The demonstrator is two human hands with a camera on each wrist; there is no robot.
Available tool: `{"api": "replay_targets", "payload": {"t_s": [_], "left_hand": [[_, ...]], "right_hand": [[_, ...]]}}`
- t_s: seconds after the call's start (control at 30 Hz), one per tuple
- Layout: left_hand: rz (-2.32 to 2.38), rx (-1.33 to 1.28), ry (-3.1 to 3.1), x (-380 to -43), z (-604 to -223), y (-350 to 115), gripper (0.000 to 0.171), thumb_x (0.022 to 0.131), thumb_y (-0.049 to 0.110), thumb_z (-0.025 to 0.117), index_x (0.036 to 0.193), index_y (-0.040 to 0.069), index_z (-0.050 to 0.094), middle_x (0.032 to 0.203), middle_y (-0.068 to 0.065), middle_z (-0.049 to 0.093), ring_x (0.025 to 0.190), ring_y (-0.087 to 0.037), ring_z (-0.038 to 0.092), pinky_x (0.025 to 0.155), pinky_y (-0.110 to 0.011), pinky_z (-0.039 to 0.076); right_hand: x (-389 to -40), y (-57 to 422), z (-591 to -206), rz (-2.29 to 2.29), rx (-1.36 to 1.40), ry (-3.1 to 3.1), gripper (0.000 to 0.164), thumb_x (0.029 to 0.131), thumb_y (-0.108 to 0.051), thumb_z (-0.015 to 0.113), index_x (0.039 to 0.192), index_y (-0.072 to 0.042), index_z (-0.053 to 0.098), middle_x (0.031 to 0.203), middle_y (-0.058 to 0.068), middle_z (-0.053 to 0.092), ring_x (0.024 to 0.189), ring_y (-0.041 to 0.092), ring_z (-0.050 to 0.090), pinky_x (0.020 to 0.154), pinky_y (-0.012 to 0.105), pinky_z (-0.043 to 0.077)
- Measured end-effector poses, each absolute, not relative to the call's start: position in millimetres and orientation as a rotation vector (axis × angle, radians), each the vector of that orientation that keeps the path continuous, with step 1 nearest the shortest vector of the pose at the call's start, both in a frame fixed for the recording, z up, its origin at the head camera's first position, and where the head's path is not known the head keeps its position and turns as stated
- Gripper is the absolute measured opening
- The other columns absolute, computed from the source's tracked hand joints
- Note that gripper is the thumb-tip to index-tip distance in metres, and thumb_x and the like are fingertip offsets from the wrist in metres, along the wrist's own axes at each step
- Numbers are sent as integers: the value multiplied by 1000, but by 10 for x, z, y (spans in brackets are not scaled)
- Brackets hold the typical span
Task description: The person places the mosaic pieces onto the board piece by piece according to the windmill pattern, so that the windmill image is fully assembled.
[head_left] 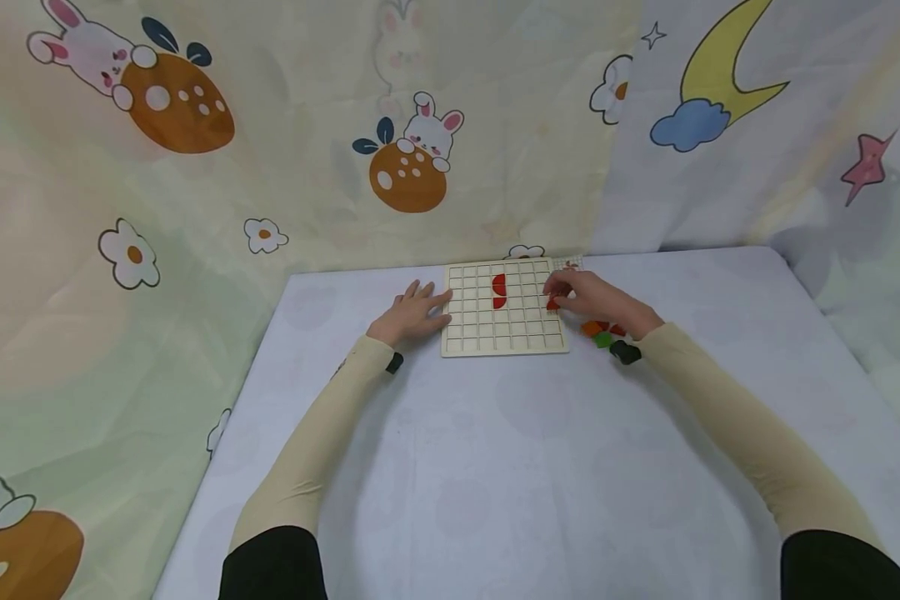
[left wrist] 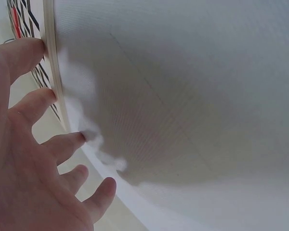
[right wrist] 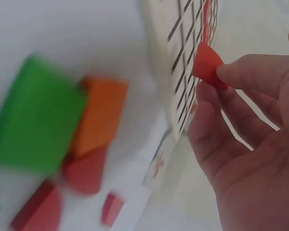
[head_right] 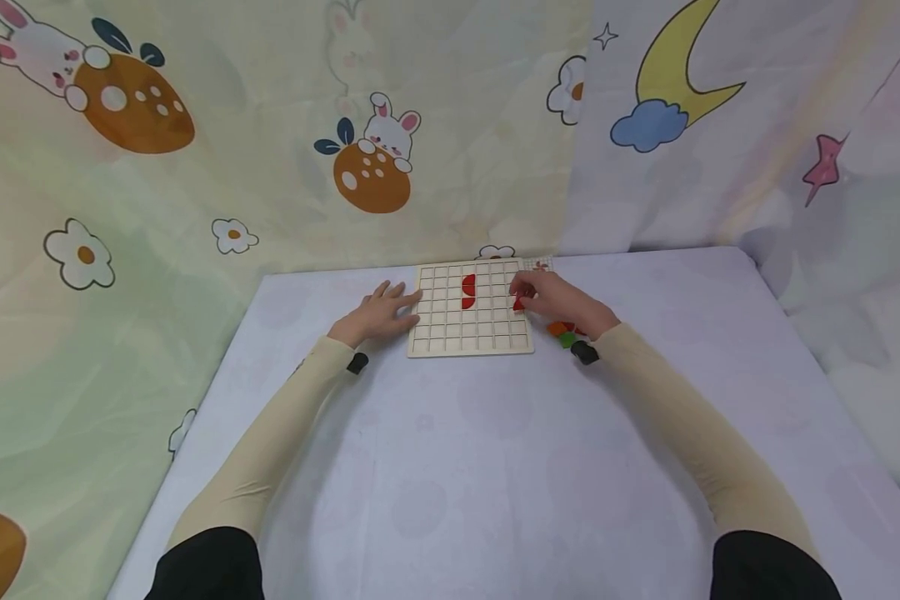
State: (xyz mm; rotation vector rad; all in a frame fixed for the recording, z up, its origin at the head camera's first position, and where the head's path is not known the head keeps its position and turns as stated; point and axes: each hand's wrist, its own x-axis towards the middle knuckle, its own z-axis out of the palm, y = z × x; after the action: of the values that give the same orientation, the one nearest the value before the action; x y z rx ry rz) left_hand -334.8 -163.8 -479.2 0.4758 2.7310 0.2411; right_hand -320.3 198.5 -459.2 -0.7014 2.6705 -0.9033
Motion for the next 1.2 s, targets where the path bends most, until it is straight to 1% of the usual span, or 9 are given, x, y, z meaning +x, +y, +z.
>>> {"api": "replay_targets", "payload": {"t_s": [0.17, 0.27, 0.37, 0.6, 0.7, 0.83, 1.0, 1.1, 1.2], "left_hand": [[238, 482, 2730, -3343, -4797, -1638, 65, 102, 58, 42, 160, 36, 22, 171, -7, 10, 158, -35, -5, 124, -60, 9], [247, 490, 2733, -3335, -4794, -1638, 65, 102, 57, 42, 160, 35, 23, 171, -8, 10, 158, -35, -5, 124, -60, 10], [254, 491, 2741, -3327, -4784, -1633, 65, 102, 57, 43, 160, 34, 24, 171, -8, 11, 158, -36, -4, 124, -60, 10], [248, 485, 2742, -3322, -4773, -1639, 65, 102, 56, 43, 160, 35, 24, 171, -8, 11, 158, -35, -4, 124, -60, 10], [246, 488, 2739, -3327, -4776, -1645, 65, 102, 56, 43, 160, 35, 23, 171, -8, 11, 158, -36, -4, 124, -60, 10], [247, 501, 2742, -3339, -4784, -1645, 65, 103, 56, 43, 160, 35, 23, 170, -9, 11, 158, -36, -3, 124, -60, 11], [248, 500, 2748, -3341, -4795, -1640, 65, 102, 57, 43, 160, 35, 23, 170, -9, 12, 157, -36, -2, 124, -60, 11], [233, 501, 2751, -3341, -4803, -1644, 65, 102, 57, 42, 160, 36, 22, 170, -9, 12, 158, -36, -2, 124, -60, 11], [226, 505, 2753, -3342, -4804, -1654, 65, 102, 57, 42, 160, 36, 22, 170, -9, 12, 158, -36, -2, 124, -59, 12]], "right_hand": [[-3267, 1747, -4566, -899, -724, 2631, 29, 101, -8, 55, 131, -5, 54, 117, 14, 66, 104, 28, 62, 91, 43, 51], [-3297, 1611, -4545, -907, -728, 2600, 31, 101, -7, 55, 132, -6, 53, 119, 15, 65, 102, 27, 62, 87, 40, 52], [-3326, 1474, -4518, -907, -762, 2577, 32, 99, -4, 56, 131, -4, 54, 119, 15, 66, 104, 28, 63, 90, 41, 54], [-3453, 1153, -4488, -917, -797, 2549, 32, 97, -2, 58, 129, -4, 55, 118, 13, 65, 109, 26, 61, 97, 43, 51], [-3513, 1033, -4513, -937, -801, 2536, 32, 98, -3, 58, 130, -3, 55, 113, 12, 68, 103, 24, 62, 95, 41, 52], [-3580, 901, -4580, -929, -802, 2531, 31, 99, -3, 56, 130, -2, 55, 105, 10, 70, 91, 21, 64, 84, 34, 53], [-3607, 805, -4633, -929, -772, 2528, 31, 99, -2, 55, 130, -4, 54, 102, 11, 70, 82, 20, 65, 77, 30, 52], [-3614, 772, -4638, -900, -769, 2545, 30, 100, -3, 55, 129, -4, 55, 105, 12, 69, 85, 22, 66, 78, 32, 53], [-3625, 744, -4641, -835, -812, 2581, 28, 100, -4, 57, 128, -1, 57, 111, 15, 68, 94, 24, 64, 85, 36, 53]]}}
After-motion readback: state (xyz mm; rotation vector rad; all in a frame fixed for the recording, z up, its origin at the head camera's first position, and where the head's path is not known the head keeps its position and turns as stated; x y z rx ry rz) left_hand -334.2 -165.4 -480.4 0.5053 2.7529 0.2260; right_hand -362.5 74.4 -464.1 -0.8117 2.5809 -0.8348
